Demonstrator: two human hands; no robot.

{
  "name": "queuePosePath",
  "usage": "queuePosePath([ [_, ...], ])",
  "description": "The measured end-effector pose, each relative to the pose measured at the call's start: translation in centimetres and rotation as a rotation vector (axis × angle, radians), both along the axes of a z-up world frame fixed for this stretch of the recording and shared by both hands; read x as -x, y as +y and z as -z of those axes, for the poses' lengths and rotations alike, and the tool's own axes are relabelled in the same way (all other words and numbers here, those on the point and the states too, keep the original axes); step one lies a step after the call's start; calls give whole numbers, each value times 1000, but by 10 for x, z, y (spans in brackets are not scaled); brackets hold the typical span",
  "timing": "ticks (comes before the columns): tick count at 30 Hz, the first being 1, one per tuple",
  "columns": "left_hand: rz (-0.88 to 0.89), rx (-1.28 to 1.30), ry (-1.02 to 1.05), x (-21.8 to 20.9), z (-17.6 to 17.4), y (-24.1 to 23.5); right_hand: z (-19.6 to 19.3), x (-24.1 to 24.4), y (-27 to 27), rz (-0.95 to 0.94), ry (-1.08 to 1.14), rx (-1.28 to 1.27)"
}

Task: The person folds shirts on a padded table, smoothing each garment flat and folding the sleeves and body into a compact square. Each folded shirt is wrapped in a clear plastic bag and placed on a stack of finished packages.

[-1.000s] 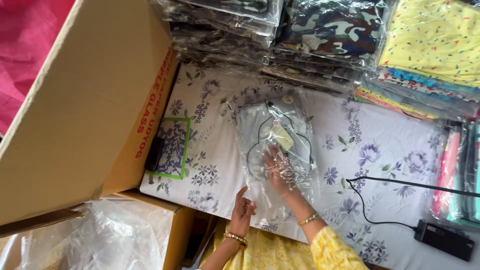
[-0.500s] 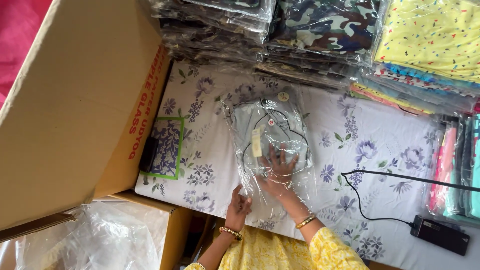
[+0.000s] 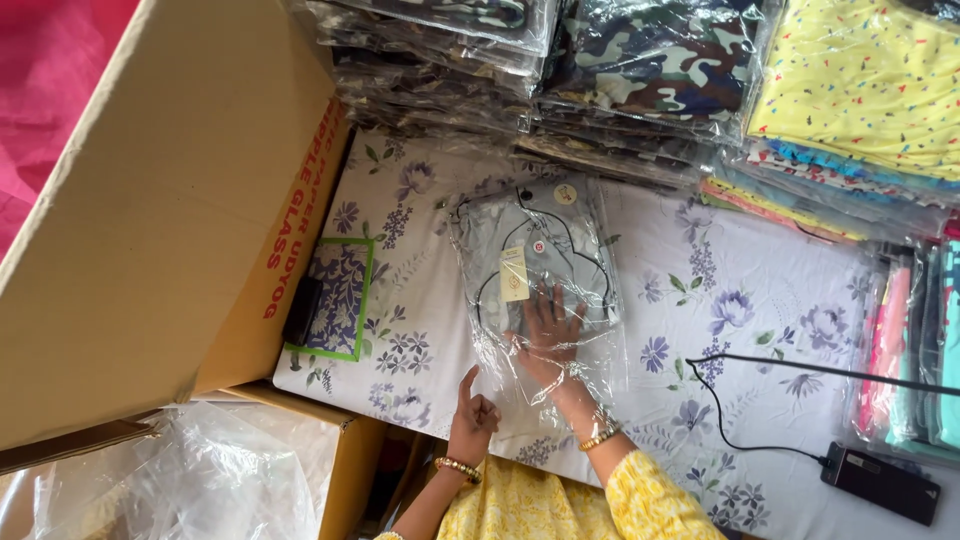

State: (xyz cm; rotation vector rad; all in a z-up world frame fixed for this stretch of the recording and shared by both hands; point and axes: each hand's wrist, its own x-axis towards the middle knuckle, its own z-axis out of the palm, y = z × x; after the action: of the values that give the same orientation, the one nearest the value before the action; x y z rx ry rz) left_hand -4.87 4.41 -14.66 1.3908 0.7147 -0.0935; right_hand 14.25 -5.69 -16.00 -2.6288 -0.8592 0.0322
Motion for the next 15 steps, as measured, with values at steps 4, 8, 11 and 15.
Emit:
queuePosePath([
  [4,-2,22,-73,-2,-26,-1,6,-16,-9,-60,-95,-261],
  [8,-39,100,-163,-16,-66,-3,-11,-36,10,-198,-7,-452],
  [11,-39,89,-217,-24,-83,-5,-35,-61,50,-327,-43,-358],
  [15,-19,67,-254,-33,-93,-8,-18,-90,101,-333,43,-315],
])
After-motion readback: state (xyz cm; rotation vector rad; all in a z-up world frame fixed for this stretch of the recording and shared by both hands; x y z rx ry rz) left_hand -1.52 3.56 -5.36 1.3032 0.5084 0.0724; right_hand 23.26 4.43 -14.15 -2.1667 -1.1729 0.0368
